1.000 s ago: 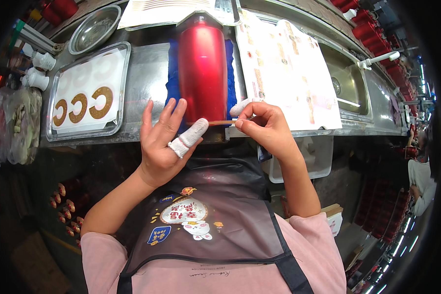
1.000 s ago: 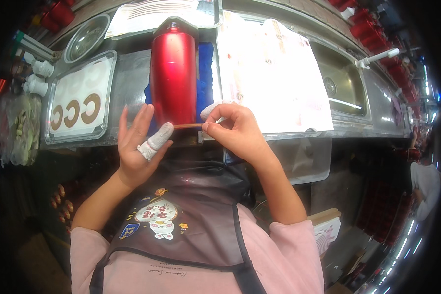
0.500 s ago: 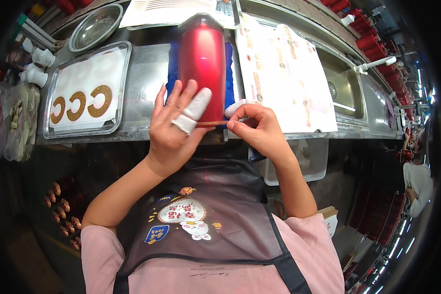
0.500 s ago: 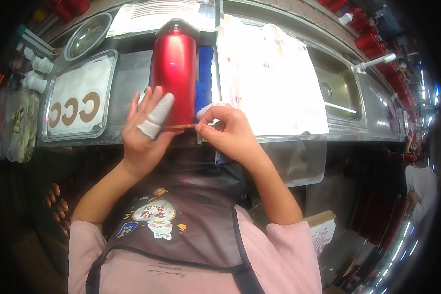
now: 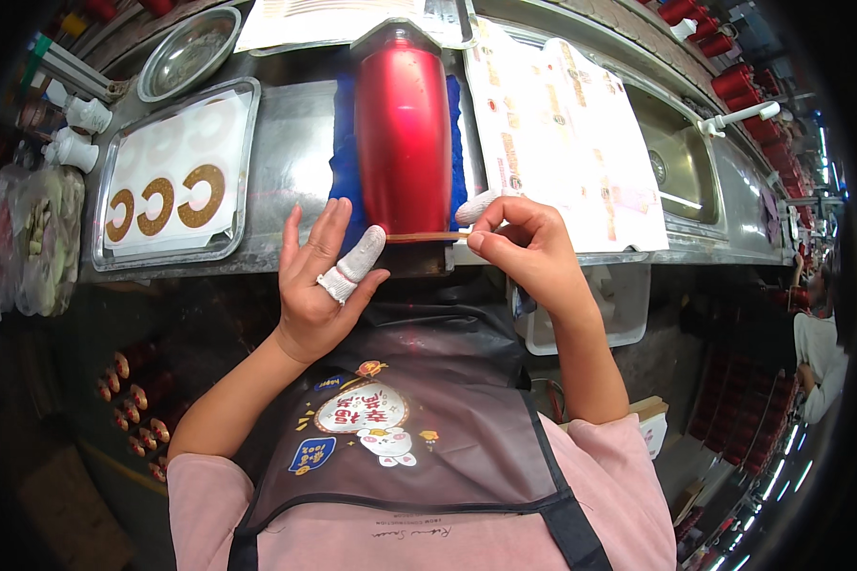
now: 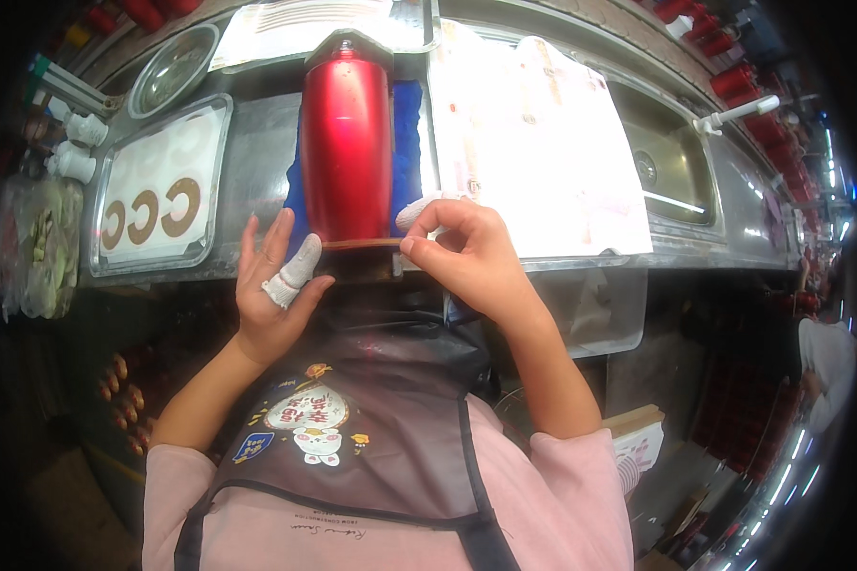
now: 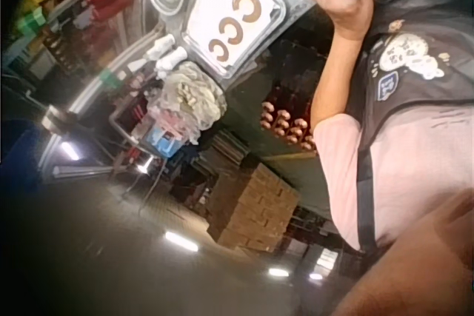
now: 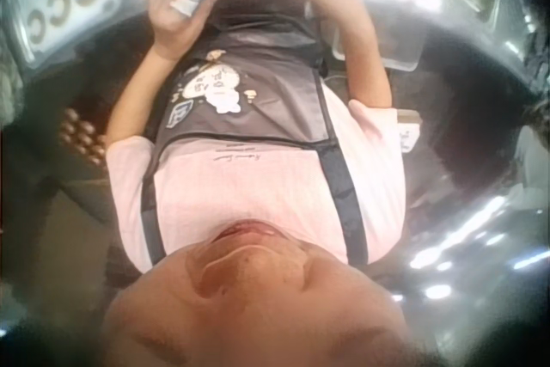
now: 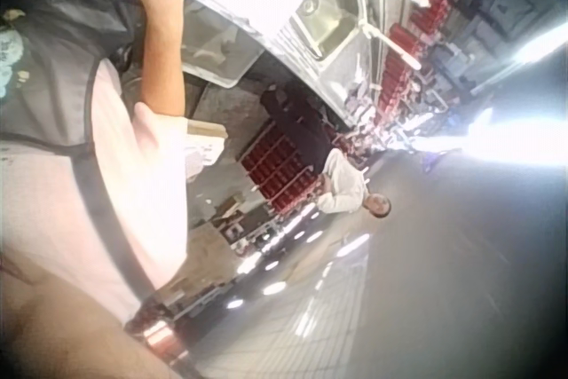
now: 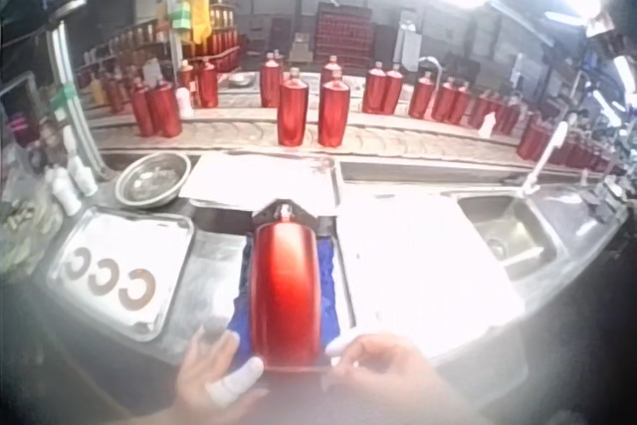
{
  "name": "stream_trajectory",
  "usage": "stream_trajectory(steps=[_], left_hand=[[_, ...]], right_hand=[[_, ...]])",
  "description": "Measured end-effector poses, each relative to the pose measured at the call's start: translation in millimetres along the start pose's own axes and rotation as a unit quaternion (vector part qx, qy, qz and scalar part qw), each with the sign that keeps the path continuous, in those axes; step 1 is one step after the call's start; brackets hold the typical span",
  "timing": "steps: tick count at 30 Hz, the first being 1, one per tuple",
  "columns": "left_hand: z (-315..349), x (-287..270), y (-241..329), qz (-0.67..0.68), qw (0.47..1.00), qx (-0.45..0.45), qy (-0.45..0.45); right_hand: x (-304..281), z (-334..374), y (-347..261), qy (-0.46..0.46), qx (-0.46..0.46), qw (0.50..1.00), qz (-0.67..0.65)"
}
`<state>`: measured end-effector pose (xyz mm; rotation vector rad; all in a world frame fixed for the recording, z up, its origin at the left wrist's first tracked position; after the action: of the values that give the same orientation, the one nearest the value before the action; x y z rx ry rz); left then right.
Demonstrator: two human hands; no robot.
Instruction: The person applies a red paper label to a red metal can, smooths it, and then uses a handheld tool to press the label edges. They repeat this process with another can, handling paper labels and a small tool throughout.
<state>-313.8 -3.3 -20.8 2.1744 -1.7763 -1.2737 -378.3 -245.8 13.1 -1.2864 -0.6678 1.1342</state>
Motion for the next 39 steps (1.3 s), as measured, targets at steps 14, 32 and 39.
stream_trajectory(steps=[14,32,39], left_hand=[[-43,9,37,-0.092,0.987,0.13,0.013],[-3,-3,5,0.006,1.0,0.001,0.003],[-8,2,8,-0.024,0.998,0.056,-0.028]], right_hand=[[6,-8,18,-0.004,0.038,0.999,0.013],[3,1,1,-0.011,-0.001,1.0,-0.002],[7,-12,24,-0.031,-0.066,0.996,-0.052]])
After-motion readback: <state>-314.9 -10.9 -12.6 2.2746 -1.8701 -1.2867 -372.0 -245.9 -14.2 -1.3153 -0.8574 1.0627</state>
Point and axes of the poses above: each hand's wrist, its own z-axis away from the middle knuckle, its own x-axis out of the palm, y = z × x, the point moved 4 cm from there along -z, towards the middle knuckle, and after that the axes turned 13 degrees about y, right-handed, at the moved point
